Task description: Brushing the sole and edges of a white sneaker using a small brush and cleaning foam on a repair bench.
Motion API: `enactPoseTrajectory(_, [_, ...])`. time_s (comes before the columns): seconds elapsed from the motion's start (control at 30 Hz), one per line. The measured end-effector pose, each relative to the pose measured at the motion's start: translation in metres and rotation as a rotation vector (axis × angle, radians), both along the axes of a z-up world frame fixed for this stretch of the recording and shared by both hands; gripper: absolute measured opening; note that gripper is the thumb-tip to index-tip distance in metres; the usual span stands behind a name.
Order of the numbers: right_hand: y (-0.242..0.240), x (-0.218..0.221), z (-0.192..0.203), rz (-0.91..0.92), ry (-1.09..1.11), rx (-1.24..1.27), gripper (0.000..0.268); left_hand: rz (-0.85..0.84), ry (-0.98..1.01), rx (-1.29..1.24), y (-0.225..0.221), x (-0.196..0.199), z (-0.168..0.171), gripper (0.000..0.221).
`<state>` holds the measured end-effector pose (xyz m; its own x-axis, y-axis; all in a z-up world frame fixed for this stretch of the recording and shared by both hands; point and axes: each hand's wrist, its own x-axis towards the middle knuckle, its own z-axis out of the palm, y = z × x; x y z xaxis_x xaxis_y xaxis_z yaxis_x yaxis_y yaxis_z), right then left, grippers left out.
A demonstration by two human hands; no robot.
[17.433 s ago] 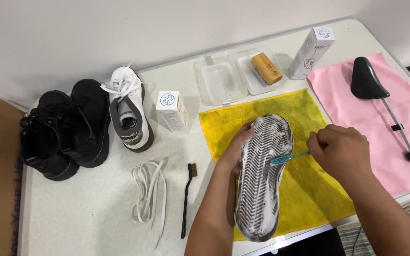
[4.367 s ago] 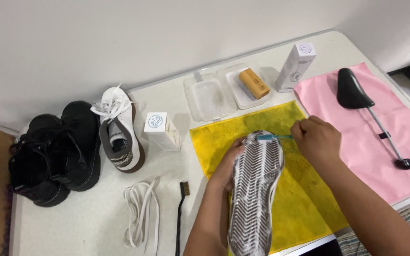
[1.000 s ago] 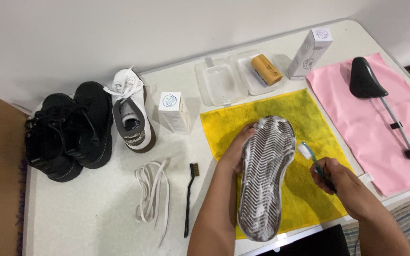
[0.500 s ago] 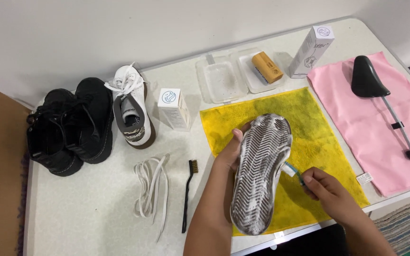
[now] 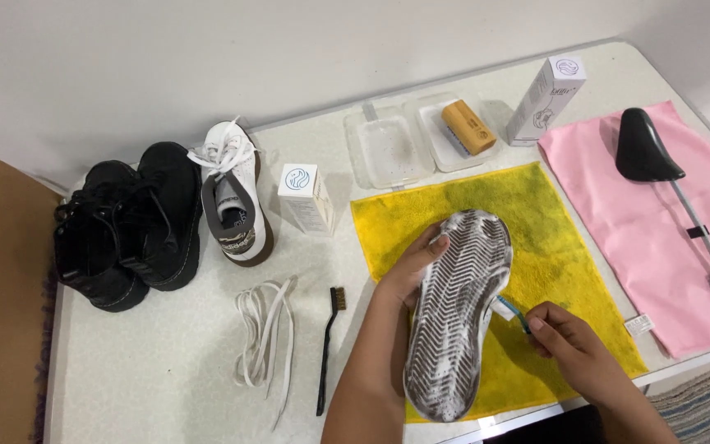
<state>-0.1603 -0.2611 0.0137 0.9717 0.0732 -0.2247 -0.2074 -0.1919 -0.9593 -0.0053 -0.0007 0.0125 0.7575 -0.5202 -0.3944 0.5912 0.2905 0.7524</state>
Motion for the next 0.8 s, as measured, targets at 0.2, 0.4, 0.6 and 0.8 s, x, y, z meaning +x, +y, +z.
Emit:
enactPoseTrajectory(0.2, [-0.003,0.001,-0.009,-0.086,0.009,-0.009,0.025,-0.04,-0.102,0.013,0.002,0.0,0.011,0.095])
enactPoseTrajectory(0.4, [-0.005,-0.002,-0.037,-0.153,-0.18,0.193,0.025,-0.062,-0.217,0.182,-0.002,0.01,-0.015,0.094])
enactPoseTrajectory(0.6, [0.005,0.002,-0.039,-0.182,-0.06,0.692,0.019,-0.038,-0.18,0.192,-0.005,0.011,-0.024,0.092])
enactPoseTrajectory(0.8, [-0.01,0.002,-0.068,-0.218,-0.064,0.489,0.021,-0.067,-0.219,0.212,-0.005,0.013,-0.024,0.091])
